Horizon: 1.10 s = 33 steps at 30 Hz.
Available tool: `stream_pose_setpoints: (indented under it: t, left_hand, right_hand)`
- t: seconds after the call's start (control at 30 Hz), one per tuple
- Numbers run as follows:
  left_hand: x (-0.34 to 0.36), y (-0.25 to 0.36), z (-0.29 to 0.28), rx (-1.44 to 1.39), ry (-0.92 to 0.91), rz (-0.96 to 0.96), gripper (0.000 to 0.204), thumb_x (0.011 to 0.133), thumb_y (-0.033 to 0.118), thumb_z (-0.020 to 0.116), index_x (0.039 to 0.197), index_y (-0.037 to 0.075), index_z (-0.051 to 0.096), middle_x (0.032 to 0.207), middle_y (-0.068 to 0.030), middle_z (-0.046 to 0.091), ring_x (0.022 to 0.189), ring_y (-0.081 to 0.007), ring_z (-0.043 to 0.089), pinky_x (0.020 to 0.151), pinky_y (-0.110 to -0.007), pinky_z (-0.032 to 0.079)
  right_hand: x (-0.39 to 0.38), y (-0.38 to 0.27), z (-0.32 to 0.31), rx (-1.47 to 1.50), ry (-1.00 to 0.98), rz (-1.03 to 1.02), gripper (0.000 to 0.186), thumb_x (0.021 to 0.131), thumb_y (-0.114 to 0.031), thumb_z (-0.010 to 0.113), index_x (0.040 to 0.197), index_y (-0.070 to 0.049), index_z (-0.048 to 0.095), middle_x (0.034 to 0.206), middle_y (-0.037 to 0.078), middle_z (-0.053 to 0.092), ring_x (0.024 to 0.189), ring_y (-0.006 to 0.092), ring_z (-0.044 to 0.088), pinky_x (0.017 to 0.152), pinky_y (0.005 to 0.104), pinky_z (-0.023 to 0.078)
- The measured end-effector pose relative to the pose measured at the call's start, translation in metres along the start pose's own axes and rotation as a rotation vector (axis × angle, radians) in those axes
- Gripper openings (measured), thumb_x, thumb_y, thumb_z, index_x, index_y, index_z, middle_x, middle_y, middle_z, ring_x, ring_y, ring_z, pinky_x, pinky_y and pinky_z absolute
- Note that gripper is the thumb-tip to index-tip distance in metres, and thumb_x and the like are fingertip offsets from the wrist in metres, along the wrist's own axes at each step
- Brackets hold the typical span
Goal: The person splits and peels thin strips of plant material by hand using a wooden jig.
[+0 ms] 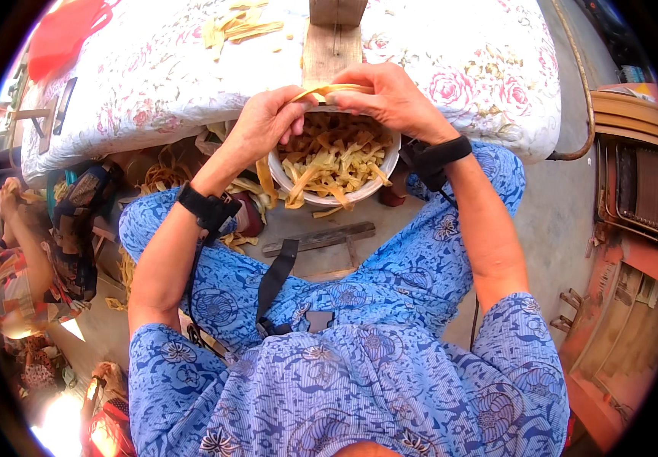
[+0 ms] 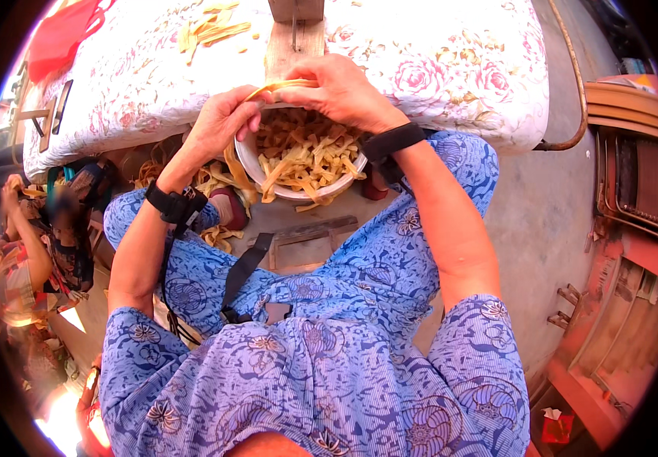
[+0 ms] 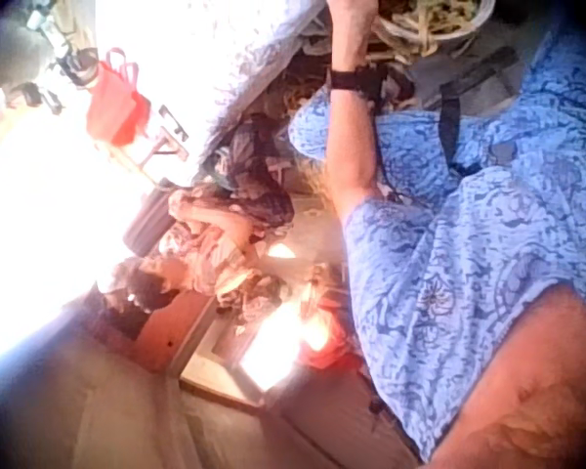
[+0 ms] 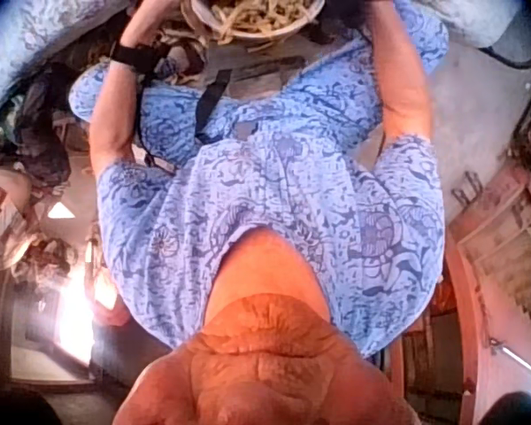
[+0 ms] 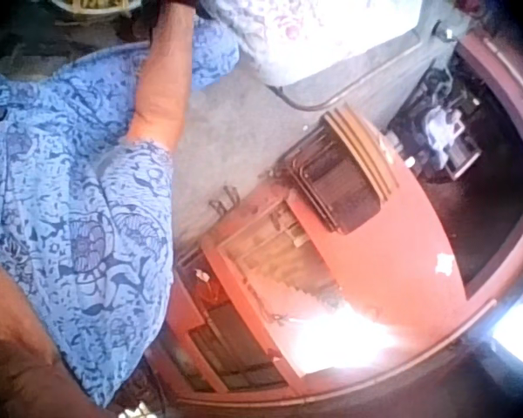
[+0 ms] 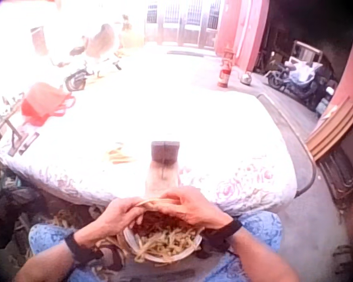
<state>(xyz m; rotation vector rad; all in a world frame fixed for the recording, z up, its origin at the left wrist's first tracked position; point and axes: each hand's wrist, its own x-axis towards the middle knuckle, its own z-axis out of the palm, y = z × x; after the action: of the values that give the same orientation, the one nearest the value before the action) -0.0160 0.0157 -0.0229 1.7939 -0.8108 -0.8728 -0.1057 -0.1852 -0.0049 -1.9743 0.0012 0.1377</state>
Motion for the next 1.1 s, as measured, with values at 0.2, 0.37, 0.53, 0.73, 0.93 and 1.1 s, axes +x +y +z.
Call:
stream_pose_setpoints:
  t: [0.2, 0.37, 0.53, 0.73, 0.93, 1.1]
  left_hand:
    - [0.002, 0.008, -0.002, 0.239, 0.072, 0.227, 0.015, 0.089, 0.011, 0.049, 0.098, 0.002, 0.057, 0.059, 0.0044, 0.041, 0.054, -0.0047, 0.037, 0.048, -0.020, 0.032]
    - [0.002, 0.015, -0.017, 0.129, -0.103, 0.109, 0.013, 0.085, 0.016, 0.059, 0.086, 0.002, 0.059, 0.059, 0.0056, 0.044, 0.052, -0.0035, 0.038, 0.046, -0.020, 0.033]
    - [0.008, 0.009, -0.033, -0.071, -0.185, -0.049, 0.017, 0.085, 0.019, 0.059, 0.082, 0.004, 0.066, 0.061, 0.0032, 0.056, 0.049, -0.0012, 0.045, 0.041, -0.015, 0.033]
    - [0.010, -0.001, 0.007, -0.777, -0.370, -0.245, 0.020, 0.093, 0.020, 0.045, 0.098, 0.003, 0.053, 0.071, -0.0021, 0.057, 0.046, -0.0008, 0.042, 0.041, -0.013, 0.031]
    - [0.010, -0.005, 0.032, -1.101, -0.412, -0.323, 0.017, 0.090, 0.014, 0.049, 0.102, 0.002, 0.050, 0.073, -0.0045, 0.053, 0.047, -0.0018, 0.039, 0.040, -0.011, 0.029]
    - [0.013, 0.004, 0.034, -1.192, 0.086, -0.234, 0.015, 0.089, 0.013, 0.049, 0.091, 0.000, 0.055, 0.073, -0.0023, 0.055, 0.053, -0.0039, 0.046, 0.046, -0.015, 0.038]
  right_hand:
    - [-0.003, 0.020, -0.004, 0.338, -0.061, 0.234, 0.030, 0.086, -0.030, 0.054, 0.086, -0.001, 0.064, 0.063, 0.003, 0.059, 0.057, 0.0060, 0.051, 0.051, 0.0190, 0.040]
    - [-0.005, 0.029, 0.017, -0.045, -0.052, 0.241, 0.025, 0.079, -0.022, 0.059, 0.072, 0.001, 0.064, 0.057, 0.000, 0.055, 0.051, 0.0055, 0.047, 0.047, 0.0219, 0.037]
    - [-0.017, -0.008, 0.029, 0.540, -0.611, 0.169, 0.020, 0.081, -0.020, 0.062, 0.083, 0.000, 0.067, 0.051, -0.007, 0.043, 0.045, 0.0033, 0.036, 0.042, 0.0199, 0.028]
    - [-0.008, -0.014, 0.022, 0.712, -0.109, 0.066, 0.026, 0.085, -0.020, 0.057, 0.101, 0.000, 0.062, 0.060, -0.003, 0.054, 0.049, 0.0008, 0.042, 0.047, 0.0147, 0.034]
    - [-0.005, -0.003, 0.031, -0.047, 0.068, -0.149, 0.023, 0.079, -0.019, 0.061, 0.097, -0.005, 0.065, 0.073, 0.004, 0.063, 0.061, 0.0072, 0.056, 0.058, 0.0201, 0.045]
    - [0.003, 0.001, 0.033, -0.598, 0.633, -0.486, 0.018, 0.074, -0.018, 0.061, 0.087, -0.009, 0.066, 0.082, 0.008, 0.061, 0.068, 0.0260, 0.056, 0.063, 0.0340, 0.047]
